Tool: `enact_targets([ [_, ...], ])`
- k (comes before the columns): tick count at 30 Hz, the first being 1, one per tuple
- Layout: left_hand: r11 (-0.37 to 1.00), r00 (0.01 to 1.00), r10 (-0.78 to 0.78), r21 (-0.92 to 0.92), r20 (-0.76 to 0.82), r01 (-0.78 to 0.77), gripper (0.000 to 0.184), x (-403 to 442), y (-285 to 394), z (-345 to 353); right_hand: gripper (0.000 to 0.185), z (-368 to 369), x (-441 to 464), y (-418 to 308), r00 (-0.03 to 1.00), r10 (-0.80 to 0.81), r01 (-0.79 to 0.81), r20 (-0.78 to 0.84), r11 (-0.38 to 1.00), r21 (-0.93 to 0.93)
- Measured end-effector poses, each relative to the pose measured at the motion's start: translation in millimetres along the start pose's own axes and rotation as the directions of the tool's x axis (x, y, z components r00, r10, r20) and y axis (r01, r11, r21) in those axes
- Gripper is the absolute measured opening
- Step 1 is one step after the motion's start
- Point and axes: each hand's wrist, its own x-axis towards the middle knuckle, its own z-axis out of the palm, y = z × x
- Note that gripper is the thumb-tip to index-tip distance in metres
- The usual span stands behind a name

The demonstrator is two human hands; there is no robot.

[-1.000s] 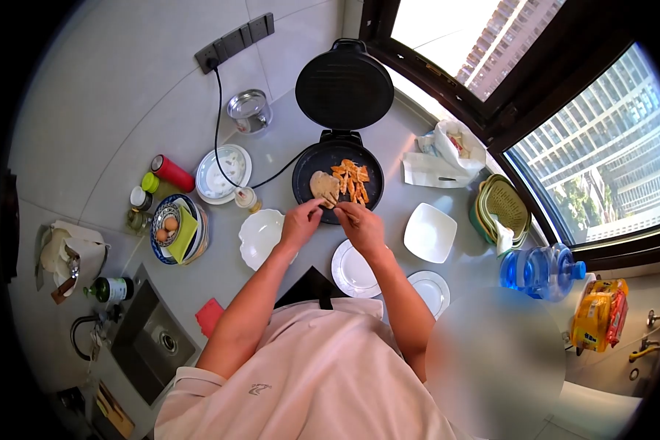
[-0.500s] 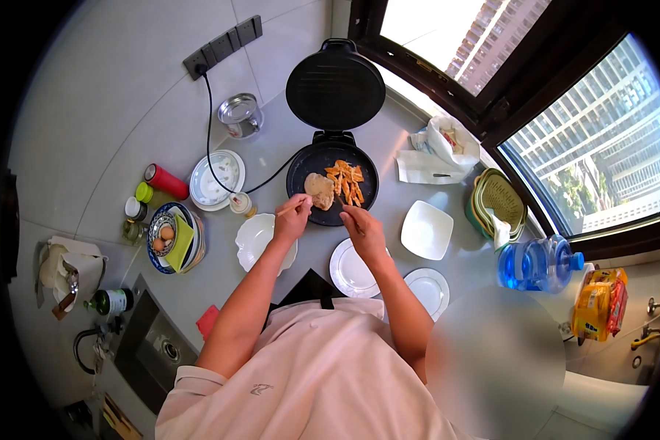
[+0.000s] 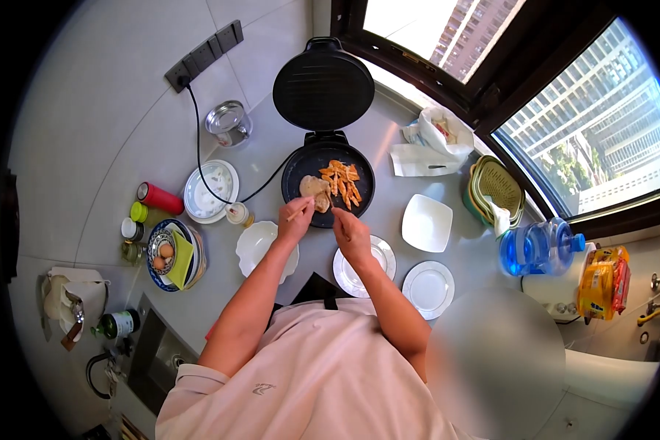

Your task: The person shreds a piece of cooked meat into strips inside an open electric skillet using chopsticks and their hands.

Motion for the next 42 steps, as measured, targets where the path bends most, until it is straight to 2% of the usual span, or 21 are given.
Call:
enact_targets([
  [3, 1.0, 0.999, -0.005, 0.006, 0.049, 0.004, 0.018, -1, 2, -1, 0.024, 2, -7, 2, 0.997, -0.077, 0.078, 0.027, 0.997, -0.029],
  [9, 1.0, 1.0, -0.001, -0.019, 0.031, 0.001, 0.018, -2, -11, 3, 0.029, -8, -18, 12, 0.995, 0.103, -0.104, 0.014, 0.993, 0.048],
  [14, 1.0, 1.0, 0.002, 0.019, -0.007, -0.002, 0.021, -2, -17, 0, 0.025, -20, -22, 32, 0.996, 0.052, -0.048, -0.077, 0.998, 0.05],
  [16, 0.998, 0.999, -0.052, 0.028, 0.009, 0.051, 0.022, 3, -15, -6, 0.024, -28, -17, 31, 0.995, 0.025, -0.022, -0.098, 0.999, 0.036],
  [23, 0.998, 0.996, -0.051, -0.032, -0.07, 0.049, 0.02, -2, -6, -8, 0.022, -22, -12, 2, 0.993, 0.114, -0.114, 0.009, 0.987, 0.117],
  [26, 0.997, 0.996, -0.064, -0.05, -0.062, 0.061, 0.018, -10, 3, -15, 0.018, -11, -17, 3, 0.996, 0.084, -0.084, 0.007, 0.986, 0.144],
  [30, 0.999, 0.999, -0.042, -0.026, 0.004, 0.042, 0.017, -17, -2, -15, 0.022, -8, -21, 2, 0.997, 0.069, -0.073, 0.043, 0.992, 0.106],
  [36, 1.0, 0.999, -0.013, -0.014, 0.031, 0.014, 0.019, -15, -15, -12, 0.025, -8, -25, 10, 0.996, -0.032, 0.026, 0.084, 0.997, 0.066],
  [42, 0.998, 0.998, -0.05, -0.035, 0.026, 0.051, 0.019, -17, -20, -14, 0.027, -20, -33, 18, 1.0, -0.002, 0.001, 0.021, 0.999, 0.032],
])
